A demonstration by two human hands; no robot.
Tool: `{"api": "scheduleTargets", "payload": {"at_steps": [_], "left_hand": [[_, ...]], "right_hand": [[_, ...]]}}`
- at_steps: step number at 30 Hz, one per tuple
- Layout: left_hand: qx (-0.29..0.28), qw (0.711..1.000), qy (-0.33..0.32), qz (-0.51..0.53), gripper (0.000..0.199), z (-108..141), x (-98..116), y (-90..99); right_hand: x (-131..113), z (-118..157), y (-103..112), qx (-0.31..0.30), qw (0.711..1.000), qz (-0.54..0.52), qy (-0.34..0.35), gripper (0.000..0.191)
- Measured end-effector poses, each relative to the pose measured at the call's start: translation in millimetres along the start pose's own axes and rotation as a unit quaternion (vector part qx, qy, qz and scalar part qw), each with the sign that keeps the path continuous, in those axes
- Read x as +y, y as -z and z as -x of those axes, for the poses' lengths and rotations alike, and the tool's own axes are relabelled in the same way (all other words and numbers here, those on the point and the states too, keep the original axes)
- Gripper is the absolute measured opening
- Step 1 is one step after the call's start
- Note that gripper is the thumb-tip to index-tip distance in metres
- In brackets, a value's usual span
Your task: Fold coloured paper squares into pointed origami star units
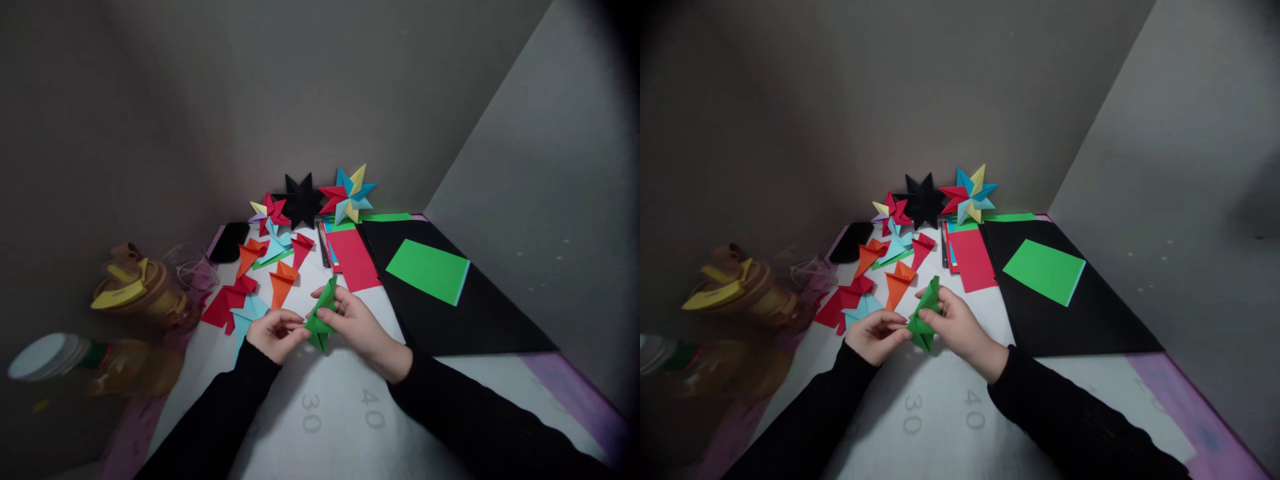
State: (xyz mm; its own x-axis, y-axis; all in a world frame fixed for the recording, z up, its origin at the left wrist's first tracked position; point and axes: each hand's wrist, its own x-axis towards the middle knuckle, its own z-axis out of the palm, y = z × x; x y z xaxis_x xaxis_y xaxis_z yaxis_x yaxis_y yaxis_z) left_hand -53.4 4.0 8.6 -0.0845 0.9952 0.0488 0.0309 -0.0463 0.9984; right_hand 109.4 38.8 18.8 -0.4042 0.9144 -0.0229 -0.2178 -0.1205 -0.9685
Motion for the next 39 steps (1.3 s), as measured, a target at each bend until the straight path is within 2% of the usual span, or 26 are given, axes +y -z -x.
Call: {"api": "scheduleTargets", "payload": {"at_steps": [4, 8, 14, 19, 24, 29, 33, 36, 39], "left_hand": [[-0.037, 0.999, 0.033, -0.004, 0.020, -3, -3, 3.1], [-0.025, 0.999, 0.022, -0.039, 0.015, -4, -4, 4.3], [-0.002, 0.995, -0.007, -0.097, 0.012, -2, -4, 3.1], [-0.010, 0.991, -0.025, -0.134, 0.011, 0, -8, 0.9], [-0.021, 0.988, -0.024, -0.152, 0.012, -2, -10, 1.2], [-0.043, 0.980, -0.052, -0.186, 0.013, -7, -9, 5.6], [-0.041, 0.980, -0.065, -0.184, 0.014, -8, -12, 5.6], [-0.033, 0.987, -0.034, -0.155, 0.016, -7, -19, 1.4], [-0.051, 0.989, -0.009, -0.137, 0.020, -7, -25, -3.8]], "right_hand": [[-1, -1, 1, -0.012, 1.000, 0.009, 0.006, 0.030], [-2, -2, 2, -0.026, 1.000, 0.011, 0.007, 0.030], [-1, 0, 0, 0.000, 0.997, 0.076, 0.011, 0.051], [0, 2, -3, 0.025, 0.998, 0.057, -0.006, 0.062], [1, 1, -3, 0.041, 0.998, 0.024, -0.033, 0.059], [0, -2, -1, 0.095, 0.994, -0.034, -0.041, 0.056], [5, -5, 0, 0.112, 0.991, -0.054, -0.046, 0.053], [9, -5, -1, 0.134, 0.987, -0.071, -0.048, 0.051], [12, -3, -6, 0.148, 0.984, -0.089, -0.048, 0.049]]}}
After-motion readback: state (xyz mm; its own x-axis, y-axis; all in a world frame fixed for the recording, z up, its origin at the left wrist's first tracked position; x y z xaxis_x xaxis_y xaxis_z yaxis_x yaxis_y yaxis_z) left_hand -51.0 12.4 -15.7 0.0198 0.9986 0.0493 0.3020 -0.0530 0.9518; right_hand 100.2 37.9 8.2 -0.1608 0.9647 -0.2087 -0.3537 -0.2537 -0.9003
